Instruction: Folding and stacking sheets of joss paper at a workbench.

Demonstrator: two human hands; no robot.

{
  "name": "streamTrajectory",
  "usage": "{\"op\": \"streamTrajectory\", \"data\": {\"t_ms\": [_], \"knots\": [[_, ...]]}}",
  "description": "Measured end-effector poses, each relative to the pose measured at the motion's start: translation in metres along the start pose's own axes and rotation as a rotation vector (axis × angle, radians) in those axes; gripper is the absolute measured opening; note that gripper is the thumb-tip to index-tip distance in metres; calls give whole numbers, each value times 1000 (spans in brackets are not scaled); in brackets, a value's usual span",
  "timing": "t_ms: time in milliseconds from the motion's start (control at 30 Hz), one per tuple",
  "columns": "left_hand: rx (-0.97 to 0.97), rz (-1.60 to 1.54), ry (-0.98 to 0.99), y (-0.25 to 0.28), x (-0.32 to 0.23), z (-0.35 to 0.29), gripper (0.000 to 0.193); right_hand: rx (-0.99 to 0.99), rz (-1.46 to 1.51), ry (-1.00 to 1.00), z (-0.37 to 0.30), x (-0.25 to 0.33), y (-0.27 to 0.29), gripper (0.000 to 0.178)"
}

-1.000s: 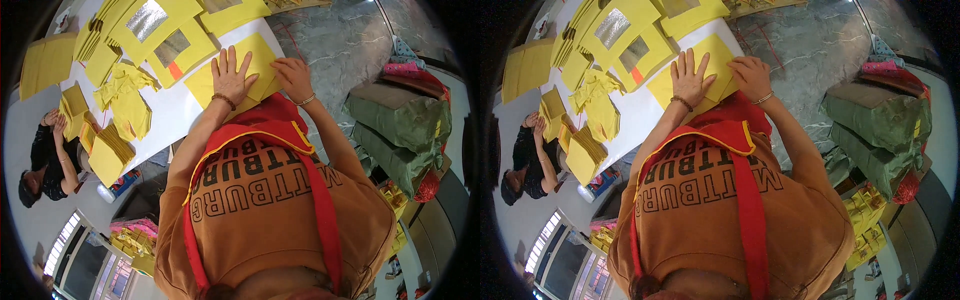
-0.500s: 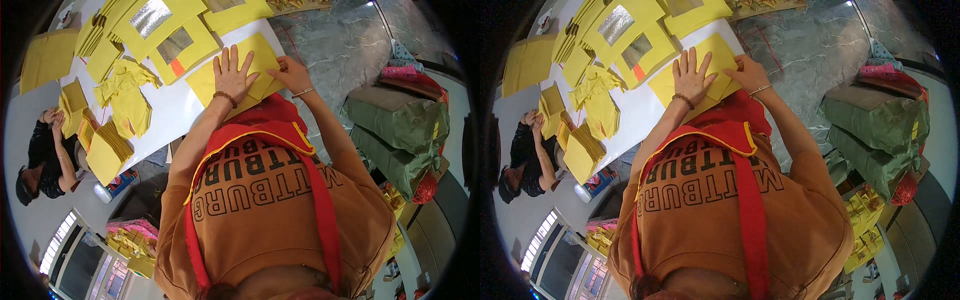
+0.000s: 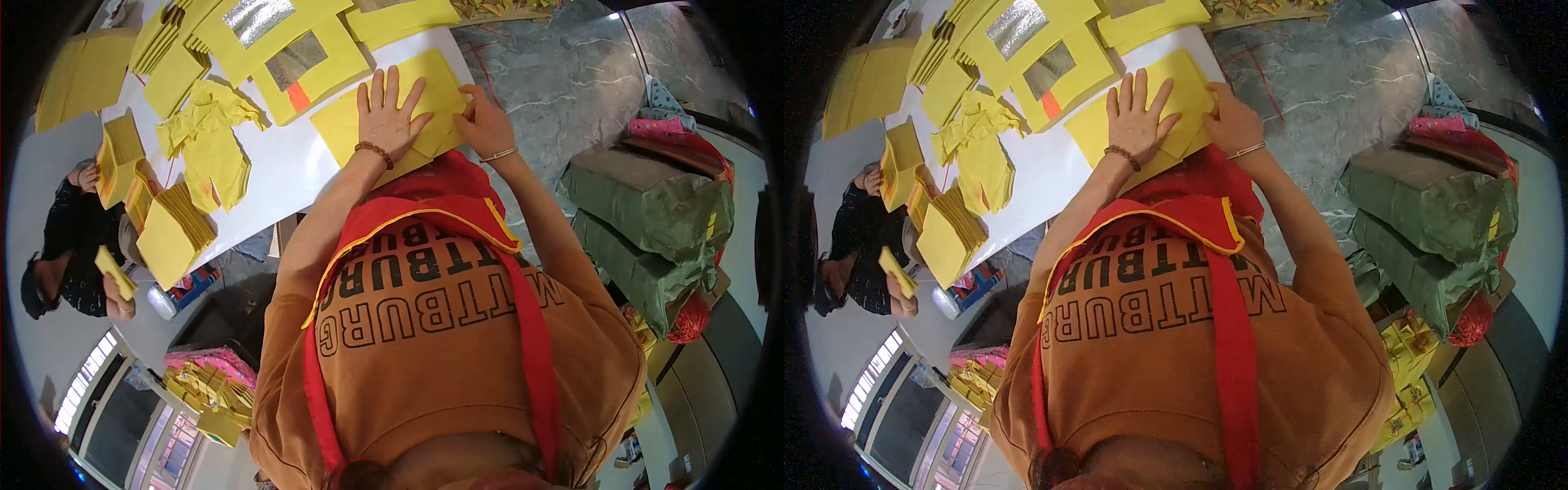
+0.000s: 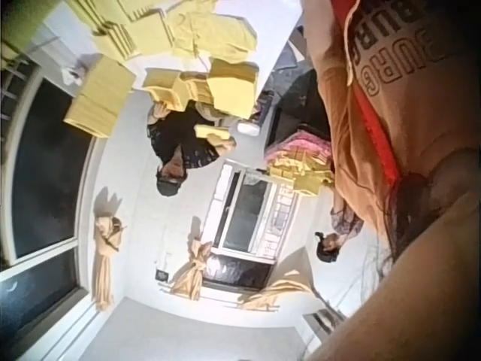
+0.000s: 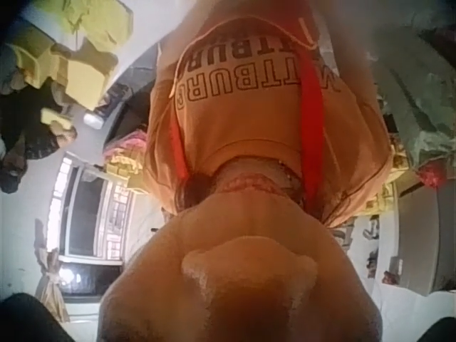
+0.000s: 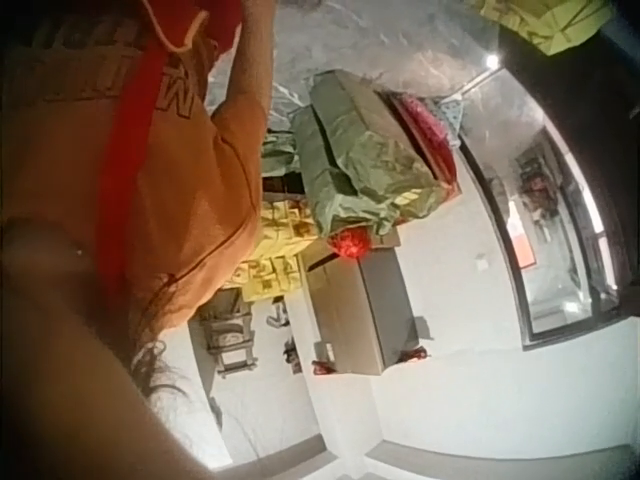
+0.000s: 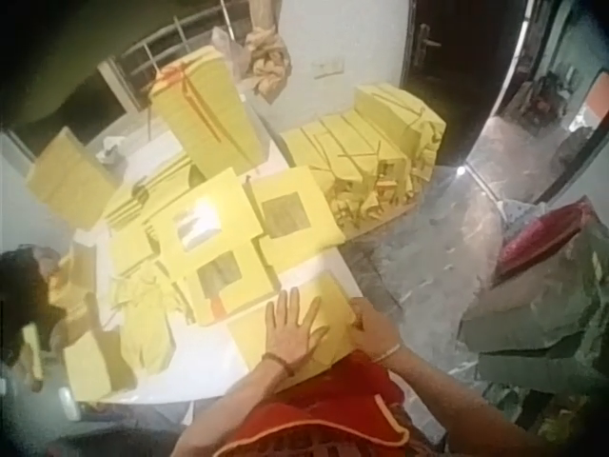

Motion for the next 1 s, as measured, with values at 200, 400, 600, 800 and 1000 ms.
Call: {"op": "streamTrajectory", "data": {"t_ms": [200,400,600,800,1000], "knots": [[-49,8,-6,2,1,0,55,-154,-491,720,-11,33,-4,40],[-185,-151,8,19,7,-8,49,-62,-515,707,-12,32,-17,39],[-262,-283,-29,45,20,-62,39,-53,-554,748,-11,31,-16,39],[-171,-92,137,32,37,-109,54,-45,-616,759,-9,35,-17,40],[-85,-18,185,25,35,-113,56,-11,-613,760,-11,46,-20,50]]}}
Point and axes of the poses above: each hand's wrist, its own z-axis towards the middle knuckle, its own y-axis out of the back of the hand, x = y × z, the point moved 4 cm from there along z, towards the middle knuckle
